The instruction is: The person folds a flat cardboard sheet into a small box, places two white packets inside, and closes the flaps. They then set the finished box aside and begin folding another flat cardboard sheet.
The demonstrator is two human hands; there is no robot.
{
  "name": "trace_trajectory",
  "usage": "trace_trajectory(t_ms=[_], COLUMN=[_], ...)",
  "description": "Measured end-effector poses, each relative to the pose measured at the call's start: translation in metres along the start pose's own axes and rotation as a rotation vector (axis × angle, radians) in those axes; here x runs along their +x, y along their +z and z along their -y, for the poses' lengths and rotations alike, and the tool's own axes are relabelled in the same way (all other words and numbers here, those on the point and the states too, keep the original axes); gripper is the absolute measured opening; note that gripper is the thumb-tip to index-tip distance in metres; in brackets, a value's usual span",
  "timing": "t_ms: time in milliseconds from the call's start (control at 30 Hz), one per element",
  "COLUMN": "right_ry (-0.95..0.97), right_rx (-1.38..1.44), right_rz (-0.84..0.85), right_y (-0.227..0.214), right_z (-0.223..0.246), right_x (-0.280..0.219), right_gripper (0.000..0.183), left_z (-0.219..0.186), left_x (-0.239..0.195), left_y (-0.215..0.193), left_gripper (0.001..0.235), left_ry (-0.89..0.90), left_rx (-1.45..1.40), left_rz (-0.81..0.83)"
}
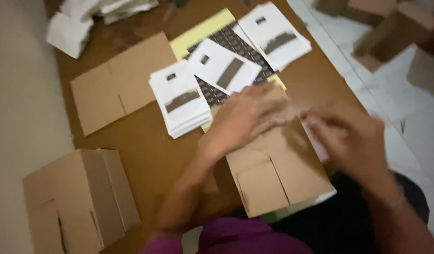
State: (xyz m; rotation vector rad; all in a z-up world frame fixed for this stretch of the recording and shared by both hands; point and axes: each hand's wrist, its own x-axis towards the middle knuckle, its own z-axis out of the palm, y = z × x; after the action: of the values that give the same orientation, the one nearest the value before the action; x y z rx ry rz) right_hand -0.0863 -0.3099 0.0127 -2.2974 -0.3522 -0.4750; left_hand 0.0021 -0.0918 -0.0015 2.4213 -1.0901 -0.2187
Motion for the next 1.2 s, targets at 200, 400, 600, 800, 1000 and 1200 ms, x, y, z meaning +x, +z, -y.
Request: trace_trajectory(t_ms=[200,400,600,800,1000,1200], right_ry=[0.791,0.703,0.602,0.161,-0.383,-0.556], right_rx=[0.041,-0.032,0.071,0.133,0.132,0.201], right_rz=[0.519,0.851,0.761,0.421,0.051,0.031], right_y=[-0.016,-0.025,-0.017,-0.012,0.003,0.000], right_z=[0.001,0.004,0.015,0.008,-0.007,-0.031], right_x=[0.014,0.008,0.007,-0.014,-0.027,-0.029], right_gripper=[0.065,0.075,0.049,0.071,0.065,0.040], left_z=[-0.009,-0.003,-0.008,-0.037,-0.058,-0.061], left_x=[0.005,-0.006,-0.008,-0.035,-0.082,-0.093], left_y=[-0.007,-0.001,0.003,-0.031,-0.038,-0.028], left_gripper=[0.094,0.085,0.067,0.050,0.037,0.050], left_ry=[-0.256,-0.253,-0.244,-0.040,0.185,0.132], left_rx=[0.159,0.045,0.098,0.259,0.399,-0.344], left_rz=[0.003,-0.155,-0.273,-0.668,-1.038,-1.104])
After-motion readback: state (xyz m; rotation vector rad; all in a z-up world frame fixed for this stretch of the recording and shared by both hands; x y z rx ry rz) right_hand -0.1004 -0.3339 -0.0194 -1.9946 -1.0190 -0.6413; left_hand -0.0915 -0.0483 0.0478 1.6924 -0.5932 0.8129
